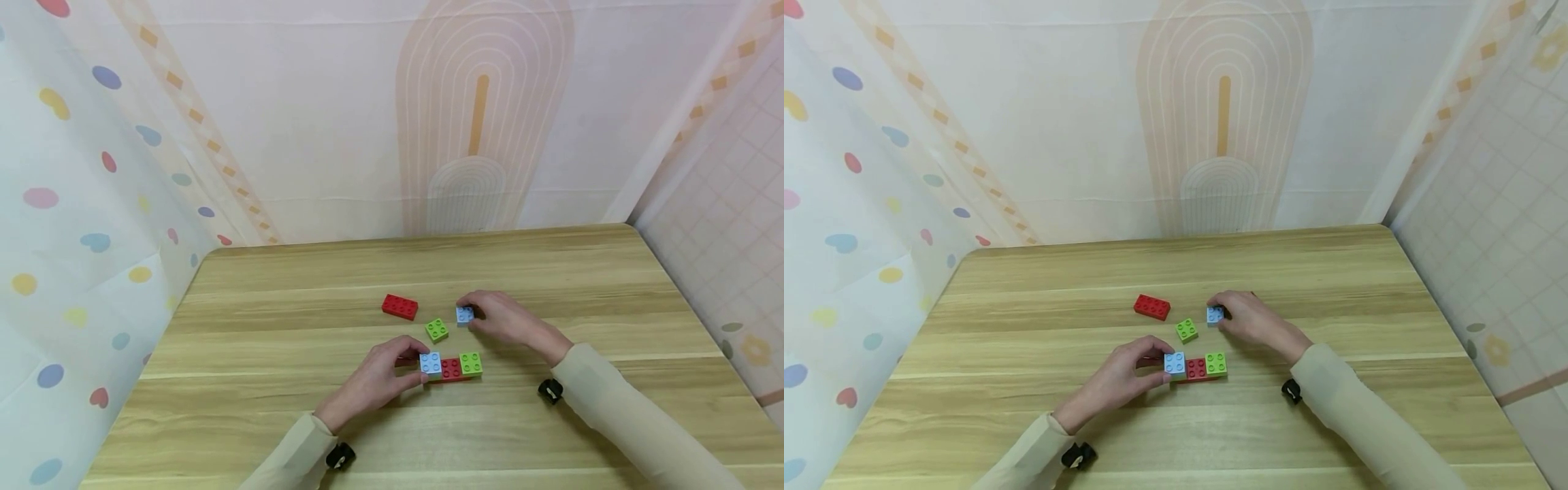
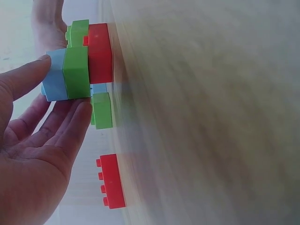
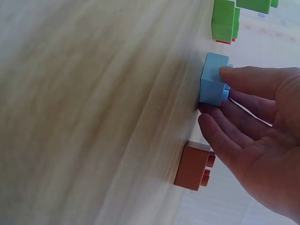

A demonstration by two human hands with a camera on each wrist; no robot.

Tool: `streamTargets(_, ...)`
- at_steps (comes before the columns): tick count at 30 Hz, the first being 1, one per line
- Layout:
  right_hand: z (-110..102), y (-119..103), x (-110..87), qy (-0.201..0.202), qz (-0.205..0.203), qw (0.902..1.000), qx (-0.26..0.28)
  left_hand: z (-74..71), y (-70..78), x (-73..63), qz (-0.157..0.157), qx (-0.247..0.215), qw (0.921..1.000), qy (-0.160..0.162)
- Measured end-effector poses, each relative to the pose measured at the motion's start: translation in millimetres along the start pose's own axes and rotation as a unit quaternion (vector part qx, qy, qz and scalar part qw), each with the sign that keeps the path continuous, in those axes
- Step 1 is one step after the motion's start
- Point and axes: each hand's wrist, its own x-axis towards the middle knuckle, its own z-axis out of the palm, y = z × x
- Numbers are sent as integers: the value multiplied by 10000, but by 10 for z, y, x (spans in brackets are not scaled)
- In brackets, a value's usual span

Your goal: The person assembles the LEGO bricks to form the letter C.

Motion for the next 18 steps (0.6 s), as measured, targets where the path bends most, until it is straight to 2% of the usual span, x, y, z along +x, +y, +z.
streamTargets(6,-11,7,-15,53,-63,10000,5,2,-4,2,48,-110,9999,-3)
streamTargets(18,-105,-49,-150,457,-128,9983,343,-15,-30,-12,27,-220,9997,-41)
